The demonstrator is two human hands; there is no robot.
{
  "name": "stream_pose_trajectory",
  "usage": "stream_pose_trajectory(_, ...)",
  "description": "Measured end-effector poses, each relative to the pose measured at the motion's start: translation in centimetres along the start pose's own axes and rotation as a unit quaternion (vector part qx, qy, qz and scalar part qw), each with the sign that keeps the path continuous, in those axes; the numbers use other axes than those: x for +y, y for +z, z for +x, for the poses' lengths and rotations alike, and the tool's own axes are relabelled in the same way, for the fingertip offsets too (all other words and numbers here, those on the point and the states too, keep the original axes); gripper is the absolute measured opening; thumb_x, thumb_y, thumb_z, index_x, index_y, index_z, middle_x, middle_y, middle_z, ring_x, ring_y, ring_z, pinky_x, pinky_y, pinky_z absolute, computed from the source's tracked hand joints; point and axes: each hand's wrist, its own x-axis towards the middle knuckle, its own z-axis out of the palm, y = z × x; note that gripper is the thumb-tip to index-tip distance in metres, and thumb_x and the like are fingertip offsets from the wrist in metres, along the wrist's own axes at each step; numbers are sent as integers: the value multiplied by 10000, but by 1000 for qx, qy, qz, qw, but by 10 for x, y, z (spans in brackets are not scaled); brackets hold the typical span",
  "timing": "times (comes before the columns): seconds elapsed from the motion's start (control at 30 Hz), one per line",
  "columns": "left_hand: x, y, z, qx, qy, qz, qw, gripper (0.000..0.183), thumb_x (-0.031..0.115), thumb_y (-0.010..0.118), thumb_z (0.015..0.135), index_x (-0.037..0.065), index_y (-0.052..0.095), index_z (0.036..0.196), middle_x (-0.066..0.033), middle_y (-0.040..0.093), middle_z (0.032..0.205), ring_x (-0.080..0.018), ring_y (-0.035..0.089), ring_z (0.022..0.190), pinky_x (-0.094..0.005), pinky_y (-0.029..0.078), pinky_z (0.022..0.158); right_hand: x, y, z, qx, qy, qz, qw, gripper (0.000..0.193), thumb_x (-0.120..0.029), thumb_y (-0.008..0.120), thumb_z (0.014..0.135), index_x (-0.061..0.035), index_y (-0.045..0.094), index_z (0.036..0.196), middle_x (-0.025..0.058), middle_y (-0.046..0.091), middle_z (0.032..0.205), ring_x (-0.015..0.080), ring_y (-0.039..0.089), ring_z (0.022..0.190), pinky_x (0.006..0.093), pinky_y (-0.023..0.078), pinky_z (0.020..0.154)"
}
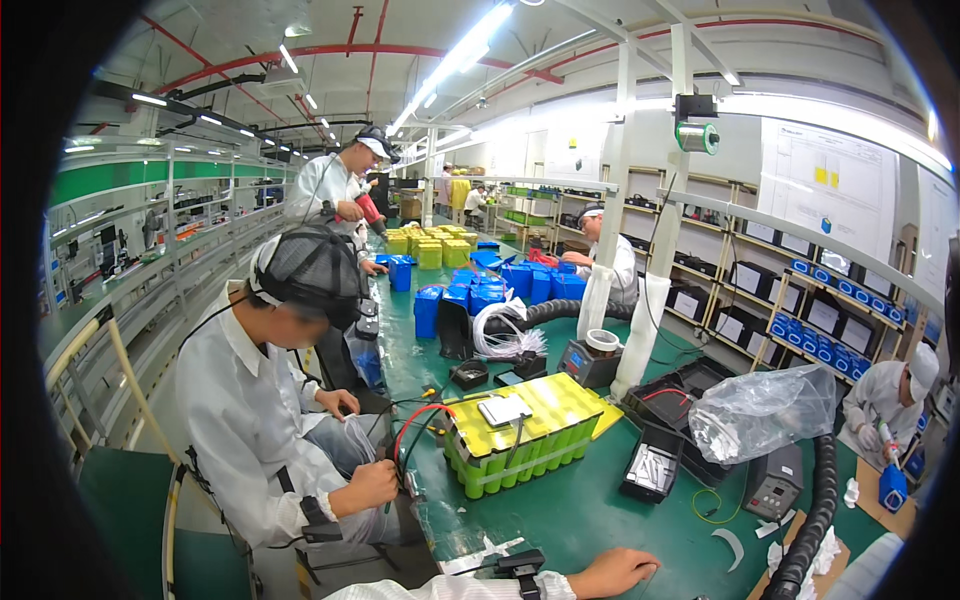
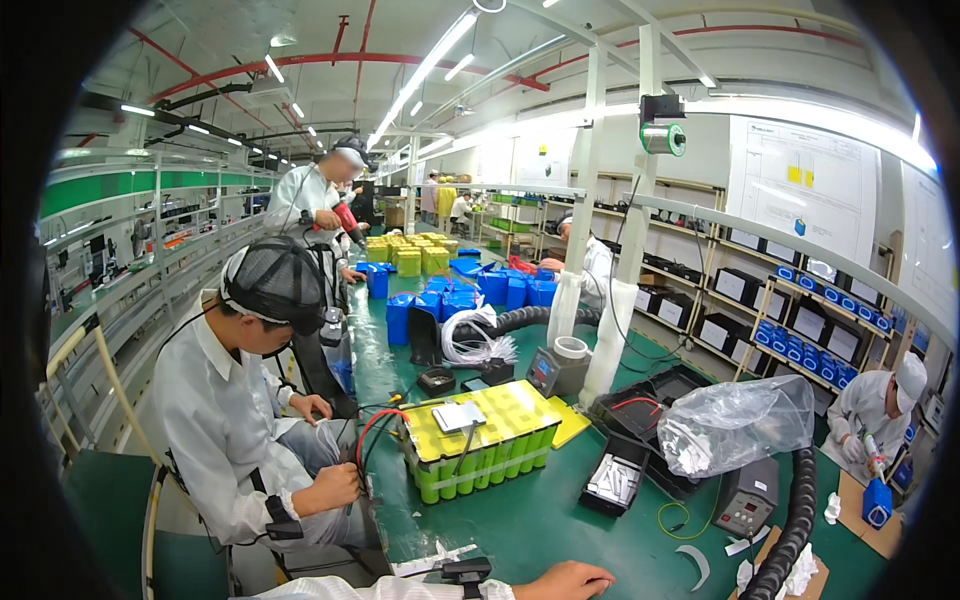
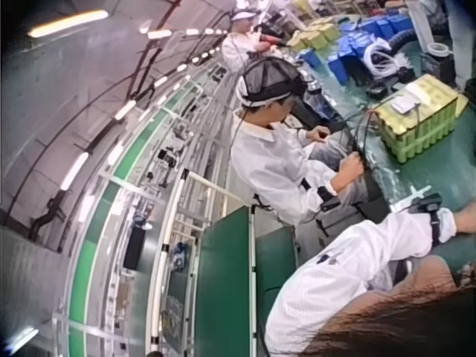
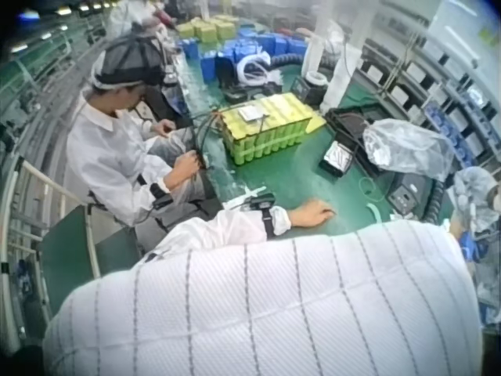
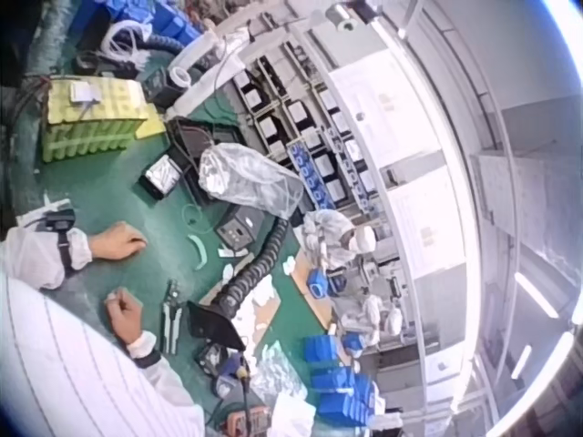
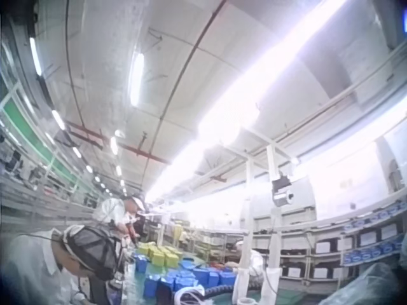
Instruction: Crimping wires and assembling battery packs on an industrial workbench.
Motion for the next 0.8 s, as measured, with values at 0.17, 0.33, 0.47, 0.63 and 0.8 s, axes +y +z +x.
stream_pose_trajectory(0.17,33,15,17,-50,6,-146,988,252,247,592,905,26,694,969,-162,693,823,-312,660,721,-386,510,680,86,31,-67,6,-26,-229,973,235,-42,590,881,-17,439,703,71,420,631,158,397,587,305,372,558)
stream_pose_trajectory(0.33,-2,-18,7,-10,-81,-165,983,299,298,597,921,17,650,835,-35,606,650,-114,517,589,-284,423,574,-215,-169,76,107,88,294,946,232,-62,607,896,-11,471,716,63,442,642,146,400,604,305,380,568)
stream_pose_trajectory(0.47,-15,-18,16,28,-108,-204,973,313,292,594,918,19,603,766,-24,576,619,-105,490,572,-286,402,553,-220,-180,82,100,150,282,942,239,-102,598,928,-8,509,727,47,464,634,132,429,605,282,388,572)
stream_pose_trajectory(0.63,-19,-9,12,40,-22,-84,995,273,239,574,906,7,572,761,-85,550,634,-209,469,559,-345,419,580,-205,-175,90,196,225,237,925,297,-167,542,978,-16,516,724,37,515,625,117,475,588,271,402,561)
stream_pose_trajectory(0.8,48,-13,-16,-124,112,-49,985,235,232,590,903,5,643,873,-146,639,749,-287,597,655,-383,476,634,-185,-175,91,243,265,407,840,294,-226,457,1030,-49,472,795,28,524,666,107,481,566,268,405,528)
